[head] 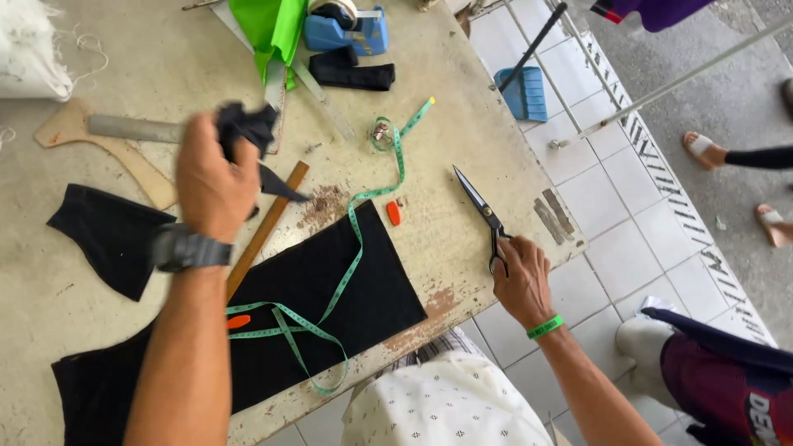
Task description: The person uses shears to trim a small piece of black fabric on a workbench. They then pick up a larger piece of black fabric, fold it, and continue trimming the edges with the shears.
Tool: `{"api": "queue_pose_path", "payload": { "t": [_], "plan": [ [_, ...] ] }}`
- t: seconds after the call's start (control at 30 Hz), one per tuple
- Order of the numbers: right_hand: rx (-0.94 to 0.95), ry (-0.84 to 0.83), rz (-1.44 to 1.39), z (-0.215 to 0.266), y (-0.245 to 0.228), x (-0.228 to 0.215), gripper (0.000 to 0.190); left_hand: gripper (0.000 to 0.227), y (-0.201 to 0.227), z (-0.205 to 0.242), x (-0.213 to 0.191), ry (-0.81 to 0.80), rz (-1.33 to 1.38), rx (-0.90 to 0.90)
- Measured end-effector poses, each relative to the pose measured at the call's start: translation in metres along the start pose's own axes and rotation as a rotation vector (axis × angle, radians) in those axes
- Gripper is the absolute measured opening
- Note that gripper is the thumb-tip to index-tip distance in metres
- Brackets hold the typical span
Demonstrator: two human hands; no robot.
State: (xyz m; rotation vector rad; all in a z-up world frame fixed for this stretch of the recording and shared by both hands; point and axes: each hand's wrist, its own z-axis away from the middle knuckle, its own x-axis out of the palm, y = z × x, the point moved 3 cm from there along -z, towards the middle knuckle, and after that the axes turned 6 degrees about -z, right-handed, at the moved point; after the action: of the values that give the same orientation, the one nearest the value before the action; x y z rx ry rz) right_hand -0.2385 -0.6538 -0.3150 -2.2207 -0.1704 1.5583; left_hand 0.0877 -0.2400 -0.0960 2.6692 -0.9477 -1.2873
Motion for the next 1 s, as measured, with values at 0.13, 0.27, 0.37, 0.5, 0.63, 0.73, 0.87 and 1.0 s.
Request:
{"api": "queue_pose_path", "payload": {
  "t": [0.13,0.27,0.37,0.5,0.63,0.73,0.87,1.0],
  "plan": [
    [-0.047,-0.013,-0.116,-0.055,-0.074,-0.066,0.044,0.022,0.071,-0.060,-0.096,-0.172,0.379,0.083],
    [0.154,-0.119,-0.881,-0.094,-0.154,-0.113,0.071,0.029,0.169,-0.064,-0.137,-0.126,0.449,0.118],
    [0.260,-0.382,-1.588,-0.111,-0.196,-0.131,0.090,0.031,0.241,-0.053,-0.134,-0.021,0.445,0.156],
    [0.647,-0.610,-2.340,-0.104,-0.203,-0.168,0.110,0.035,0.285,-0.006,-0.085,0.006,0.435,0.024],
    [0.880,-0.666,-2.422,-0.097,-0.128,-0.188,0.094,0.040,0.322,0.029,-0.034,-0.004,0.426,-0.112],
    [0.927,-0.693,-2.301,-0.097,-0.063,-0.201,0.094,0.053,0.349,0.054,0.008,-0.035,0.533,-0.232],
    [0.737,-0.600,-2.419,-0.110,-0.010,-0.218,0.069,0.029,0.397,0.056,0.051,-0.204,0.887,-0.580],
    [0.641,-0.401,-2.179,-0.131,0.032,-0.236,0.051,0.023,0.418,0.055,0.082,-0.170,1.139,-0.861]
  ]
}}
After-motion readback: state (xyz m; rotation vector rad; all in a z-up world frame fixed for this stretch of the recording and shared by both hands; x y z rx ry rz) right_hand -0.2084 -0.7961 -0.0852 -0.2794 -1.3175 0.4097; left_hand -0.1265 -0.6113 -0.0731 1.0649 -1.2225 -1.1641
